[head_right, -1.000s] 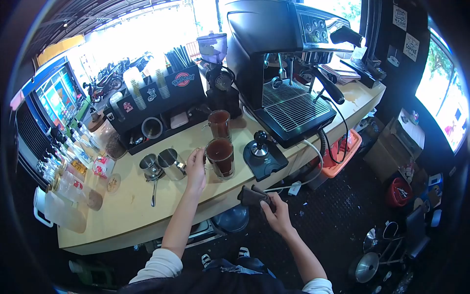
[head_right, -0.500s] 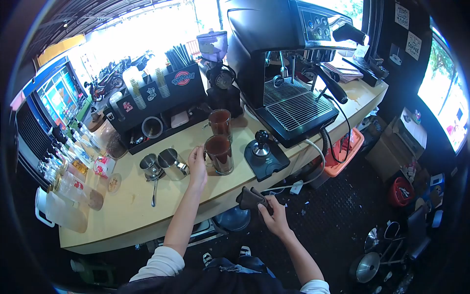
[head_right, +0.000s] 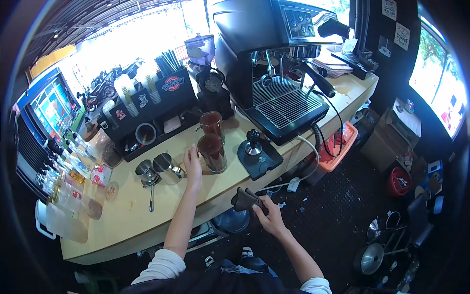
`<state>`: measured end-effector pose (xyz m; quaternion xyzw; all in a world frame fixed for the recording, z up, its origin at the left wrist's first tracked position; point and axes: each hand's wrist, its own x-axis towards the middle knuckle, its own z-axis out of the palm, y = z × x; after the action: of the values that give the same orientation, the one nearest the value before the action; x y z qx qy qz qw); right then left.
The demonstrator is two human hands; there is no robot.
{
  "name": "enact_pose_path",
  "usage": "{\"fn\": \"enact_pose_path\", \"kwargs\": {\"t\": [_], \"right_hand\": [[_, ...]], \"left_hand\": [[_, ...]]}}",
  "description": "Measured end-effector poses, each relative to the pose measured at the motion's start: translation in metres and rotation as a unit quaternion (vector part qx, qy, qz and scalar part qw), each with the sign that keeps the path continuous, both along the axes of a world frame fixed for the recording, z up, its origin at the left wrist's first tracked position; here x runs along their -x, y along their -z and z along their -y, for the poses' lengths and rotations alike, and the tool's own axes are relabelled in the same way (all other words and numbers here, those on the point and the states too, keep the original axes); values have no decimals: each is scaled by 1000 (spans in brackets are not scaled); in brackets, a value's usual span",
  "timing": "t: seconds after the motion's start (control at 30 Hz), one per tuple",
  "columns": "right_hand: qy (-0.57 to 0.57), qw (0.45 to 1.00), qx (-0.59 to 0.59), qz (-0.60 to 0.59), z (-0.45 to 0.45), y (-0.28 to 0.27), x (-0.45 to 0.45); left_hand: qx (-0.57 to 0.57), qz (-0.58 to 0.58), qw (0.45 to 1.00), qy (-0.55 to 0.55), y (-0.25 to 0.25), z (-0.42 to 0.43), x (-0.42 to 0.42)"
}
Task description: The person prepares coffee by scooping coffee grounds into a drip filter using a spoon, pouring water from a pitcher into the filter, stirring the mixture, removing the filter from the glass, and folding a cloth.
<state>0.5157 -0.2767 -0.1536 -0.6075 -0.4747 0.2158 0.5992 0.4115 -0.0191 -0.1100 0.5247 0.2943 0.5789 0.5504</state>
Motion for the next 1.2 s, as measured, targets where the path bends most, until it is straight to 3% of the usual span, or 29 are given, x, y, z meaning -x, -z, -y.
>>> {"fn": "enact_pose_path", "kwargs": {"t": [0.17,0.23,0.37,0.43,0.47,0.53,0.57,0.83,0.97,1.03,1.13,1.2], "right_hand": [[15,1000,10,-18,7,-11,9],[28,999,8,-17,10,-14,13],[67,997,9,-35,14,-20,21],[97,994,9,-45,18,-24,28],[103,992,-21,-75,18,-27,32],[129,985,-54,-103,21,-38,45],[141,978,-76,-134,24,-48,55],[239,934,-157,-217,66,-37,105],[316,909,-169,-211,99,-32,131],[351,900,-163,-200,116,-32,142],[426,874,-147,-184,140,-36,157],[463,850,-169,-184,154,-39,162]], "left_hand": [[-66,16,997,-34,-8,24,6],[-175,-79,973,-125,-18,50,14],[-288,-36,951,-107,-15,91,25],[-359,-96,927,55,-13,106,33],[-360,-91,926,70,-16,112,33],[-228,-130,931,252,-21,127,31],[-188,-108,932,291,-22,133,29],[-102,-173,840,504,4,145,28],[-123,-171,801,561,5,175,25],[-222,-135,793,551,12,192,20],[-285,-78,792,534,7,226,18],[-237,-113,760,594,-2,244,20]]}}
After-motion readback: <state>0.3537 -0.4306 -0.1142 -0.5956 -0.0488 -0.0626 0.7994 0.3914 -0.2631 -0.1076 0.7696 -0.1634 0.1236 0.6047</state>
